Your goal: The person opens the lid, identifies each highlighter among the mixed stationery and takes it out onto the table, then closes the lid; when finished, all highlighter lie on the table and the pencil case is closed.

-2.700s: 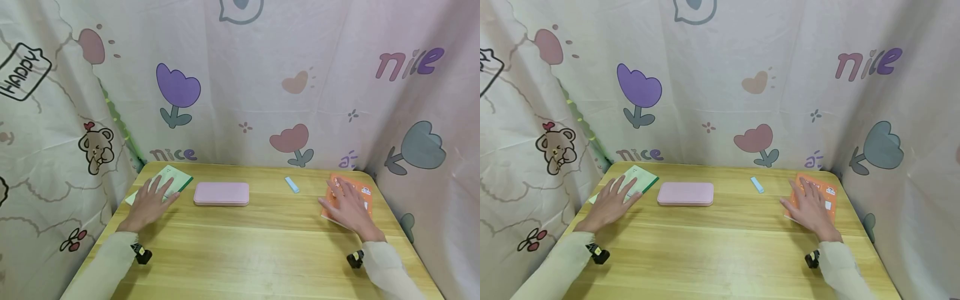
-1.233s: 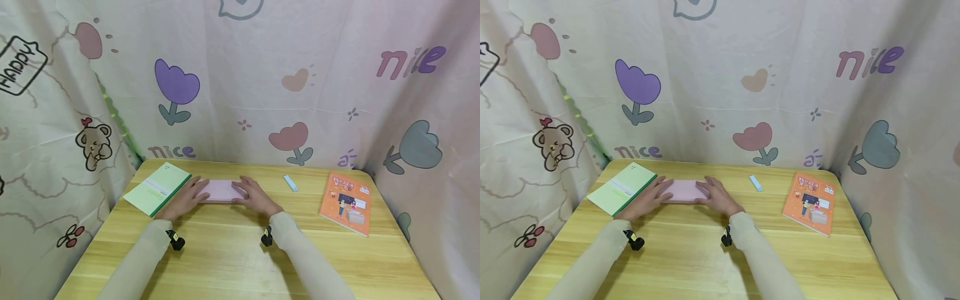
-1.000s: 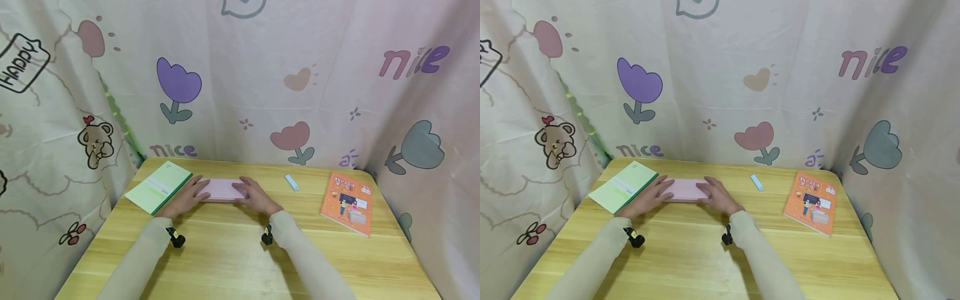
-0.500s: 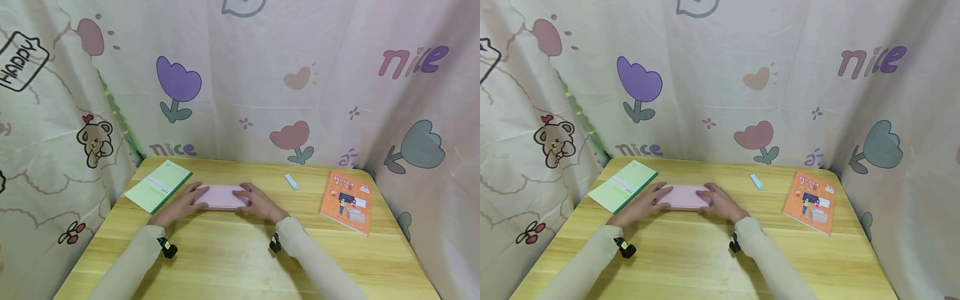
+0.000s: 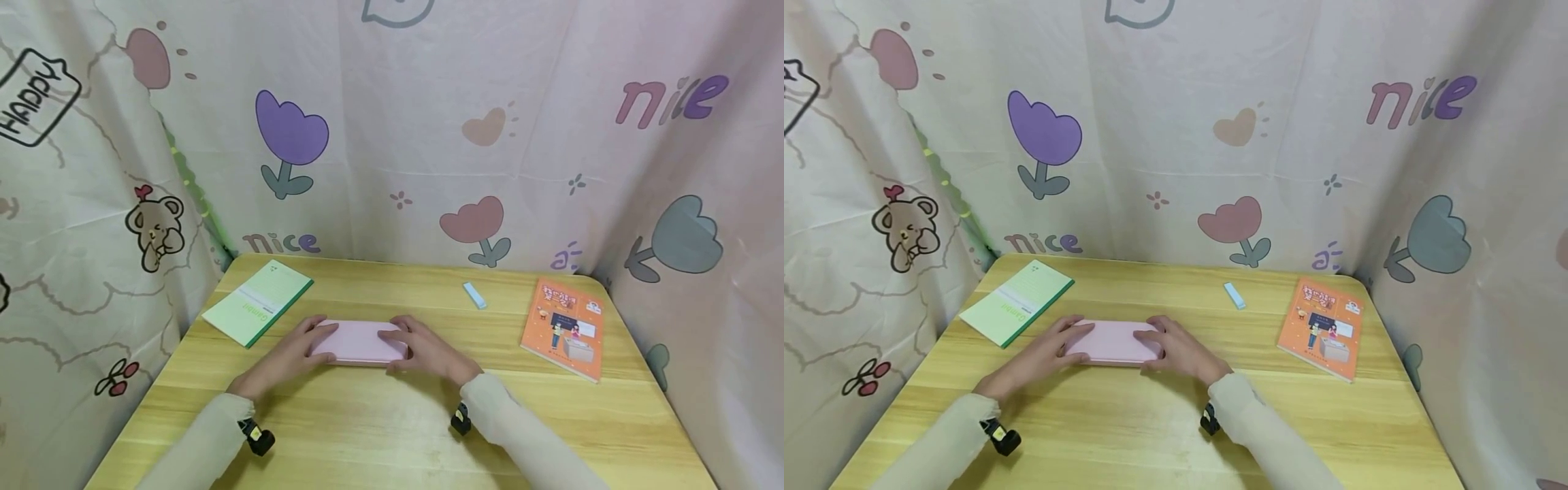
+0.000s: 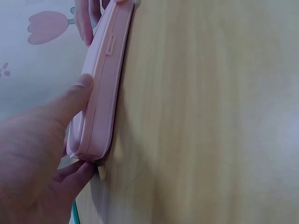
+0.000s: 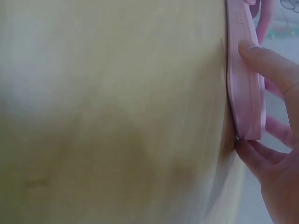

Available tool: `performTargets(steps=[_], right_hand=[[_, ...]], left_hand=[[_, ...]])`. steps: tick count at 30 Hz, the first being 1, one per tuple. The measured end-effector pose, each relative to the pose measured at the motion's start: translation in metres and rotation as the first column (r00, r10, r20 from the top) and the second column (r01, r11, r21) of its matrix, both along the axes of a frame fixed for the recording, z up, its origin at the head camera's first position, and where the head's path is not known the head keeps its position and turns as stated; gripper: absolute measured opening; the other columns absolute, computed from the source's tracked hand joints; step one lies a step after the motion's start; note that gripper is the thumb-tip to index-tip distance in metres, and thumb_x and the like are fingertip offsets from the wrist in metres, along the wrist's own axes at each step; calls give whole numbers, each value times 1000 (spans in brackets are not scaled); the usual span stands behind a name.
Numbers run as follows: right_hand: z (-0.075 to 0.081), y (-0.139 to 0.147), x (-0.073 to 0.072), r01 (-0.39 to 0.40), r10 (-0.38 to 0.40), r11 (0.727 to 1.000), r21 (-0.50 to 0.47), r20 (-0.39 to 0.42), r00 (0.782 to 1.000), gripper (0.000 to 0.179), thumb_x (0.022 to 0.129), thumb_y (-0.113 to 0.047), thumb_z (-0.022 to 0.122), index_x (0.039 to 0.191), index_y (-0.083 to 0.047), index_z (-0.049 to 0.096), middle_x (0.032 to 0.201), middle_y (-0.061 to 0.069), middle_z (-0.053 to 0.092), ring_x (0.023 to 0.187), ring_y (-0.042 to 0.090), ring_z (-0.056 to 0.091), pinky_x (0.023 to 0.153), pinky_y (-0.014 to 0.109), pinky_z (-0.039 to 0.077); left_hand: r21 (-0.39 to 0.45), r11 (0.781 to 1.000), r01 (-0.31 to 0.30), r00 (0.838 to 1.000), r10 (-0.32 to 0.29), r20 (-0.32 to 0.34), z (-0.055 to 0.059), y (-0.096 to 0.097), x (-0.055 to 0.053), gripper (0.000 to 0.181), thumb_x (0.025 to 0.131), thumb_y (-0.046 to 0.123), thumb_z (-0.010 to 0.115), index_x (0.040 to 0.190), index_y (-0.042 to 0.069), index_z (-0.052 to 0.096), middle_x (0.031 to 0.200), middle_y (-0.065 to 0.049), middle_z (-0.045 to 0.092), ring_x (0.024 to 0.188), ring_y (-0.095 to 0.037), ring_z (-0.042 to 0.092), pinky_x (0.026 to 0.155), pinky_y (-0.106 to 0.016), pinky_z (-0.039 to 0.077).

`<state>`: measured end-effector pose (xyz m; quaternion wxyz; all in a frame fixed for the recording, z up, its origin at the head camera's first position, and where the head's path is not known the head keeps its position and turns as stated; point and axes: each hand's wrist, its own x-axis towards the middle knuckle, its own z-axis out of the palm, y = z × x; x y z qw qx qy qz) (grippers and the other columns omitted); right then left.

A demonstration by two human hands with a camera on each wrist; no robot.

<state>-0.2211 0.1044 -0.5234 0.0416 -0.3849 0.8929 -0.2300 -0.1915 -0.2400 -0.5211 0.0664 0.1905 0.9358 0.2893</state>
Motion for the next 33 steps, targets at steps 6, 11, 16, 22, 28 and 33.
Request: performTargets(steps=[6,11,16,22,28,33], right_hand=[[0,1,16,-5,5,1000,1,28,1000,73,94,-46,87,158,-23,60,166,15,47,136,25,55,119,43,49],[0,0,24,9,-9,1000,2,36,999,73,93,-46,87,158,-24,61,166,13,46,141,25,51,120,43,48],[1,-2,25,19,-20,1000,16,49,999,75,94,-46,87,159,-26,58,169,13,44,155,32,43,126,51,42],[3,-7,23,24,-28,998,61,72,997,81,95,-47,86,165,-29,51,172,14,42,159,34,39,128,54,39],[5,-14,23,43,-50,994,101,69,996,85,93,-48,86,167,-33,46,168,13,46,155,33,44,126,53,42],[4,-17,22,39,-40,990,133,2,999,85,95,-47,85,168,-33,44,164,14,49,150,31,49,124,51,45]], left_hand=[[0,1000,6,1000,-6,-19,0,1,14,68,104,44,74,164,19,52,173,-21,36,155,-49,43,121,-69,41],[9,1000,-3,1000,3,-12,1,0,21,68,103,43,76,163,20,53,173,-18,37,155,-47,43,122,-67,41],[-7,1000,28,999,-29,-42,2,-1,21,70,101,46,77,162,18,55,172,-21,38,155,-49,42,121,-69,41],[-113,982,152,986,-159,-54,3,0,11,83,96,55,81,167,30,47,177,-18,32,160,-47,34,122,-71,38],[-206,950,234,961,-258,-102,1,3,5,83,97,55,80,168,37,43,177,-17,33,160,-43,35,123,-67,40],[-240,943,232,953,-269,-136,1,1,3,79,96,60,78,165,37,48,176,-16,36,157,-43,40,120,-66,45]])
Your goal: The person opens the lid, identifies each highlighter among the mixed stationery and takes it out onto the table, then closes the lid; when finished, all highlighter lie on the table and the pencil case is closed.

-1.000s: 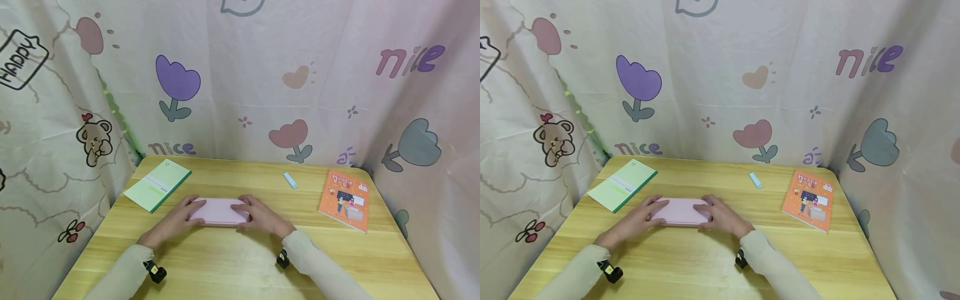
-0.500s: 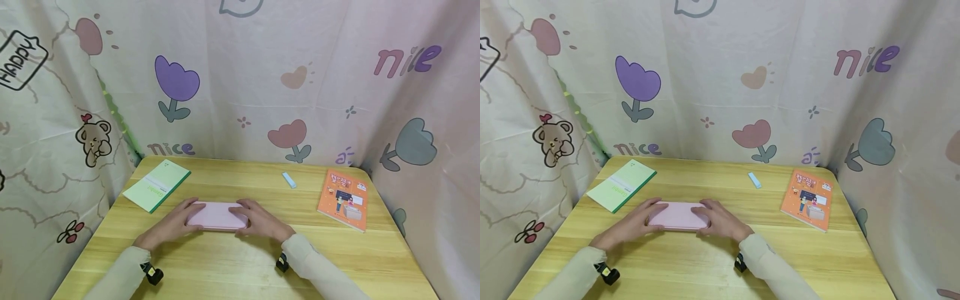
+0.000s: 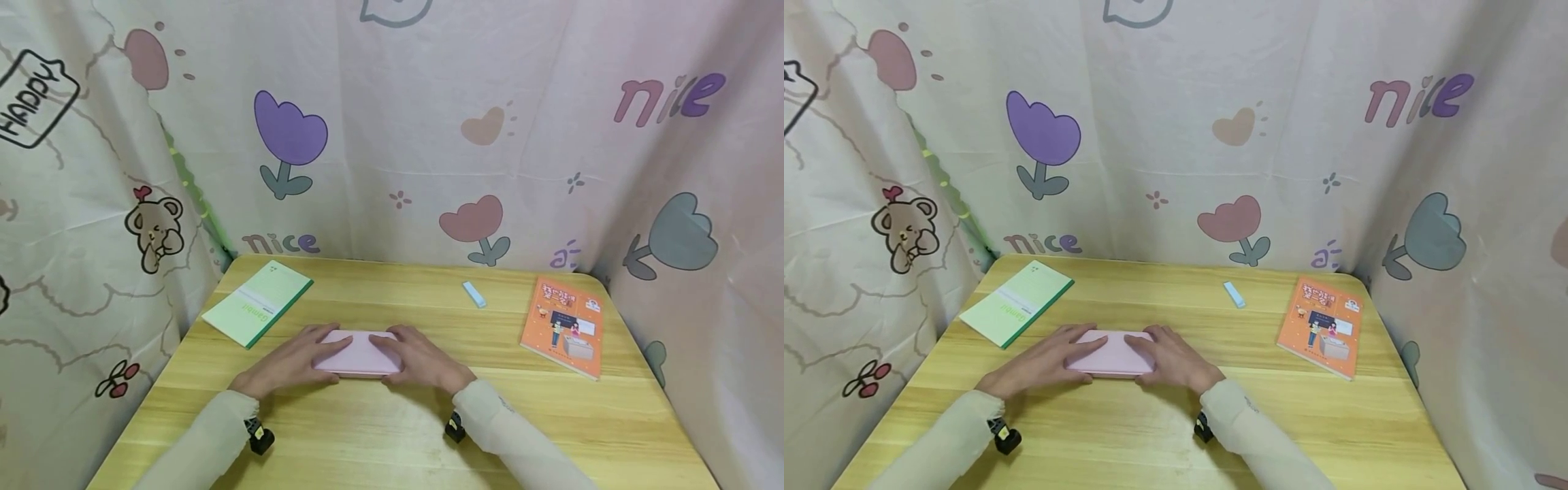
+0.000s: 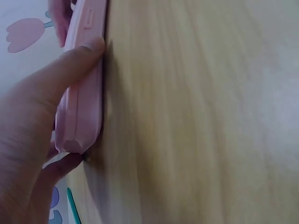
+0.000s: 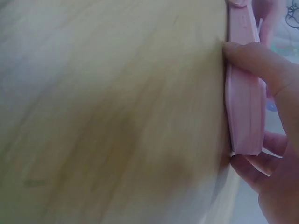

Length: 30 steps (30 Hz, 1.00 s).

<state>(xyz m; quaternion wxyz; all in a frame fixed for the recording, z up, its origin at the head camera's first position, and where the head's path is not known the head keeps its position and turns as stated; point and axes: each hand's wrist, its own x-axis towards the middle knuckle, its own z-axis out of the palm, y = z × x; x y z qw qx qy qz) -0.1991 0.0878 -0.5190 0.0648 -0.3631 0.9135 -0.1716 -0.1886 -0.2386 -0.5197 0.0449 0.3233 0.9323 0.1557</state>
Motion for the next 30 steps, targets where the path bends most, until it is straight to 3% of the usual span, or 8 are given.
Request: performTargets(steps=[6,15,20,24,30], right_hand=[[-3,-1,-1,-42,45,998,39,-81,996,85,96,-47,83,169,-30,43,161,16,50,146,32,51,123,49,47],[-3,2,-2,-75,76,997,17,-103,992,88,97,-43,84,170,-25,41,158,19,52,144,34,53,121,48,49],[-3,5,-2,-43,42,999,-25,-34,999,91,95,-44,86,171,-30,38,162,15,50,148,31,49,122,49,48],[-5,10,-2,8,-1,993,-118,58,998,94,92,-47,88,171,-30,39,169,12,44,154,31,43,124,53,45],[-5,27,-5,75,-35,950,-304,135,990,90,93,-49,86,167,-19,45,171,12,41,157,35,42,126,63,38]], left_hand=[[-52,999,7,999,-9,-36,4,-3,-5,75,95,66,76,160,36,54,171,-13,46,145,-37,52,111,-60,54],[6,1000,13,997,-14,80,14,-3,-14,73,95,67,75,157,31,60,166,-14,53,144,-40,55,114,-64,49],[30,1000,-1,990,-3,142,15,-2,-14,78,94,70,75,159,30,57,171,-15,46,150,-45,48,117,-70,44],[84,996,-22,987,8,163,16,-3,-16,78,95,68,74,160,28,57,170,-13,48,152,-44,47,118,-71,41],[197,973,-118,967,67,246,21,-7,-21,71,98,62,75,156,21,63,159,-9,61,147,-40,56,117,-67,46]])
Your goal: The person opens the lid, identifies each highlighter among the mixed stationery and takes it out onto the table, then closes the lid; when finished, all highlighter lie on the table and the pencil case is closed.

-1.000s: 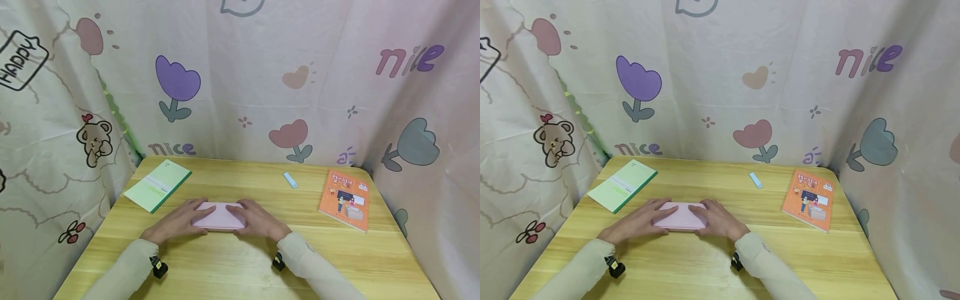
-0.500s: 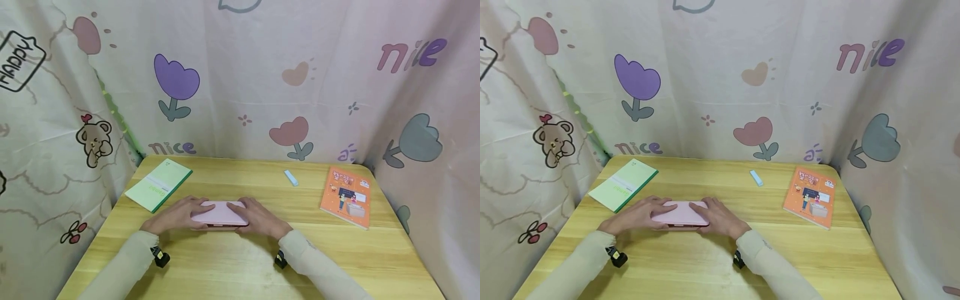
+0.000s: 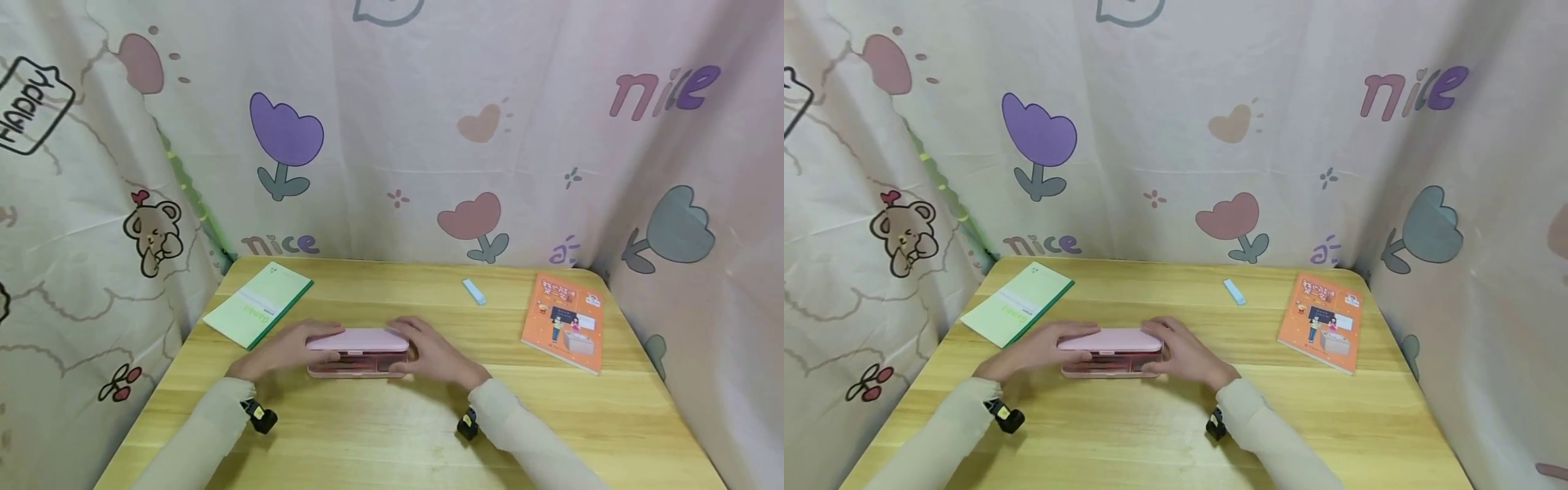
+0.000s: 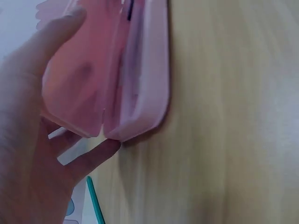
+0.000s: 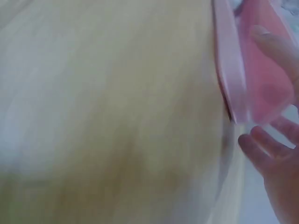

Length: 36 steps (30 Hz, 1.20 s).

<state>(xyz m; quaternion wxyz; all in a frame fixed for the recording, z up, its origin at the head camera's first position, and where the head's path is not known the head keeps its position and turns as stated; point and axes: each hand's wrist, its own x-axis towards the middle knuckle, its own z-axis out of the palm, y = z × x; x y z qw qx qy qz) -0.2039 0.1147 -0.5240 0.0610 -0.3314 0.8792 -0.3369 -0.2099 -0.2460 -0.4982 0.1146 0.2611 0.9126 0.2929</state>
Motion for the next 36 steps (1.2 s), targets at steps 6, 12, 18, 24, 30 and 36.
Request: performTargets(steps=[6,12,18,24,30,36], right_hand=[[2,18,-1,90,-85,975,-202,34,996,64,96,-31,87,151,-14,60,152,4,58,141,30,59,119,56,49],[-3,19,1,-21,6,980,-197,-78,997,36,96,-17,84,130,-14,75,140,4,69,138,30,60,121,59,46],[-7,11,1,-92,83,992,-90,-100,992,50,100,-27,80,148,-22,68,156,1,61,153,31,48,127,62,37],[-7,8,-2,-39,35,996,-78,-59,998,57,99,-24,81,154,-23,64,163,2,54,154,28,46,127,58,38],[-4,8,-6,-15,11,995,-97,-47,999,55,101,-28,79,153,-18,64,166,4,51,155,32,45,127,61,37],[-3,6,-8,17,-20,993,-116,-25,999,58,103,-36,76,156,-19,60,168,5,48,157,32,44,129,60,35]], left_hand=[[60,994,-88,994,83,69,6,-3,-9,60,104,54,70,150,16,68,145,-10,72,136,-35,66,110,-59,54],[133,976,-174,980,159,118,8,-8,-13,59,110,53,62,155,16,62,159,-15,60,144,-42,59,117,-64,48],[190,966,-178,983,165,83,5,-11,-11,68,110,49,64,166,15,47,163,-15,56,146,-42,57,116,-64,49],[363,887,-285,958,278,73,-4,-27,3,73,106,35,74,168,12,41,163,-20,48,150,-43,50,119,-59,48],[371,877,-305,949,310,47,-13,-30,17,62,102,31,80,154,13,51,158,-16,53,149,-48,50,122,-65,43],[212,965,-156,980,177,-85,-22,-19,18,67,98,36,84,157,25,56,168,-8,47,156,-41,41,123,-74,34]])
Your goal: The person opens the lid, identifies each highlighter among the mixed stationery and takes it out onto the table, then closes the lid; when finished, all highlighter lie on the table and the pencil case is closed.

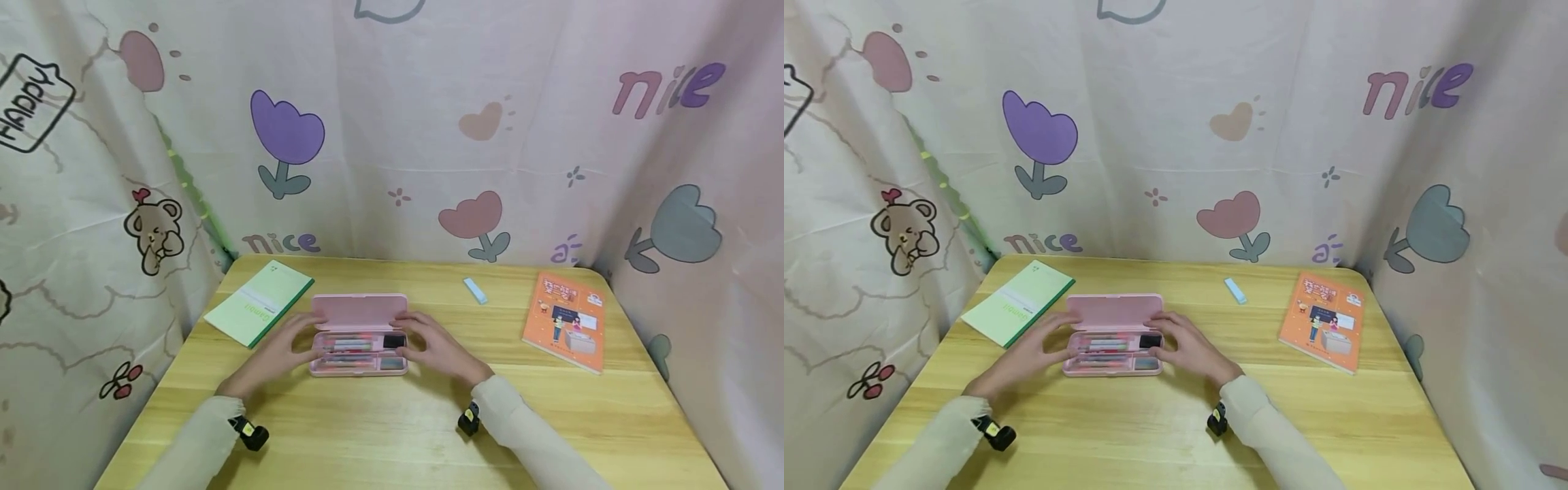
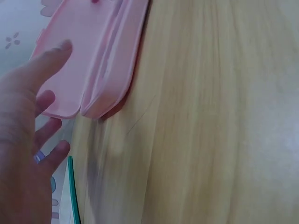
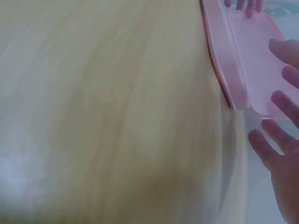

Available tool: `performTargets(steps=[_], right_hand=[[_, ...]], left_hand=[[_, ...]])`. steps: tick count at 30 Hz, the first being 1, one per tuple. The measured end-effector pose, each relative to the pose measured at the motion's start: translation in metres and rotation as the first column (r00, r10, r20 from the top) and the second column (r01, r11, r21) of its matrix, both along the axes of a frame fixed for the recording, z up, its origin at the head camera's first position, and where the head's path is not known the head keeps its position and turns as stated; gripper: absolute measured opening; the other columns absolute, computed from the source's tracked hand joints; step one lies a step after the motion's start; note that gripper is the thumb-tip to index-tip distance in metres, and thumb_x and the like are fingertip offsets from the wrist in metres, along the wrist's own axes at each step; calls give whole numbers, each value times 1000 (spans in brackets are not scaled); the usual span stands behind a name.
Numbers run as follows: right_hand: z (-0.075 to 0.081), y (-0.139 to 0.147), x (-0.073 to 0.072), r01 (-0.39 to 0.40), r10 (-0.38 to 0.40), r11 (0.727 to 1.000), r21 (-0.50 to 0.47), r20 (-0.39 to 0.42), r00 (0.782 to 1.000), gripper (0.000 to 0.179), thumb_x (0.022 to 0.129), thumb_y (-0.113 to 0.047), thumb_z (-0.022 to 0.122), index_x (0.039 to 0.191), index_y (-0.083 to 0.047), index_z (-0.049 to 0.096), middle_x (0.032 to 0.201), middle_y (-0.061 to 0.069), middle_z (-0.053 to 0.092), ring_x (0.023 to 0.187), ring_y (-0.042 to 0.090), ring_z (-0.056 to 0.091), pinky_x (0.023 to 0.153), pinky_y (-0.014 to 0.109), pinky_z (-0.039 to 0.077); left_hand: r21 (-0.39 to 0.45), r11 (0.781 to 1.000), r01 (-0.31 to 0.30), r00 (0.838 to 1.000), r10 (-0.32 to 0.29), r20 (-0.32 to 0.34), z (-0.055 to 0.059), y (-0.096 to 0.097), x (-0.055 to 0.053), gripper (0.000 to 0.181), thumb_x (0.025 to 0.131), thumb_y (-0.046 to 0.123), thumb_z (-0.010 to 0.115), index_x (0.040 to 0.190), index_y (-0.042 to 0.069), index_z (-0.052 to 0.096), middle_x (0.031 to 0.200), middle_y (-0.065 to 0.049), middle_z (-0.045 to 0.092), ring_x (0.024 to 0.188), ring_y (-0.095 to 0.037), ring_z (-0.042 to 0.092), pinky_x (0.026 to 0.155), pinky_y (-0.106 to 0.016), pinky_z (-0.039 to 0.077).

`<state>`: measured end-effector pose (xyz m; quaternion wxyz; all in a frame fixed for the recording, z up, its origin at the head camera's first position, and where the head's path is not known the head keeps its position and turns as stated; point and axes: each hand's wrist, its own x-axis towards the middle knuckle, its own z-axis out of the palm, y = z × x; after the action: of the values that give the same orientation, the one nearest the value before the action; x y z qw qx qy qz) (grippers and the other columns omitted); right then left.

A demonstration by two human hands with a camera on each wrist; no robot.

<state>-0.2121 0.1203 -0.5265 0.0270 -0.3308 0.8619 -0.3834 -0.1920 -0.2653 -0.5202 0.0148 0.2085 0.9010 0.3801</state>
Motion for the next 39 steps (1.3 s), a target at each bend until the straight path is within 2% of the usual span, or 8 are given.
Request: performTargets(steps=[4,8,14,17,21,27,33,39], right_hand=[[1,-4,0,61,-61,998,-10,-32,998,53,104,-32,76,153,-20,62,161,2,56,152,28,49,128,56,39],[4,-10,3,109,-111,994,-20,-75,991,43,103,-25,77,144,-16,69,145,2,68,139,24,58,121,51,47],[6,-32,2,-3,14,997,73,-150,989,34,105,-25,75,135,-11,74,130,3,76,125,23,66,111,46,53],[4,-42,0,-35,60,992,124,-200,978,31,105,-26,75,131,-10,76,122,3,78,113,20,68,102,40,55],[1,-51,-1,-30,76,981,190,-236,969,26,104,-27,76,126,-13,79,110,-1,79,99,15,66,92,34,52],[-1,-58,2,18,46,959,284,-217,975,26,104,-33,76,125,-18,80,104,-6,79,95,11,59,91,32,47],[3,-65,7,42,18,959,282,-208,978,26,102,-30,78,125,-18,81,109,-4,81,99,14,62,93,34,48],[3,-75,8,76,-39,969,236,-157,987,25,100,-27,81,122,-15,81,107,-2,79,98,14,62,92,33,48]], left_hand=[[-90,996,26,1000,-26,4,1,2,0,76,95,45,85,161,25,54,173,-9,39,159,-42,35,122,-77,31],[-175,983,53,998,-48,29,5,2,-3,82,93,55,84,163,29,52,174,-7,39,161,-40,33,123,-76,32],[-261,962,86,995,-68,77,6,-3,-8,94,87,67,84,165,28,50,171,-9,43,159,-42,36,122,-74,36],[-280,955,102,993,-79,91,4,-5,-9,97,86,69,83,165,25,50,170,-9,43,158,-43,36,122,-74,35],[-276,954,116,991,-93,95,2,-3,-11,96,86,70,83,163,22,54,169,-8,44,158,-41,37,122,-73,36],[-266,956,123,989,-95,115,2,0,-12,97,85,70,84,162,20,55,169,-8,43,158,-41,37,122,-73,37],[-266,955,127,988,-100,115,1,0,-11,98,84,71,83,162,20,54,168,-7,44,157,-39,39,121,-70,40],[-267,956,121,989,-92,118,1,1,-11,98,84,71,84,162,19,54,168,-7,44,156,-39,39,123,-70,39]])
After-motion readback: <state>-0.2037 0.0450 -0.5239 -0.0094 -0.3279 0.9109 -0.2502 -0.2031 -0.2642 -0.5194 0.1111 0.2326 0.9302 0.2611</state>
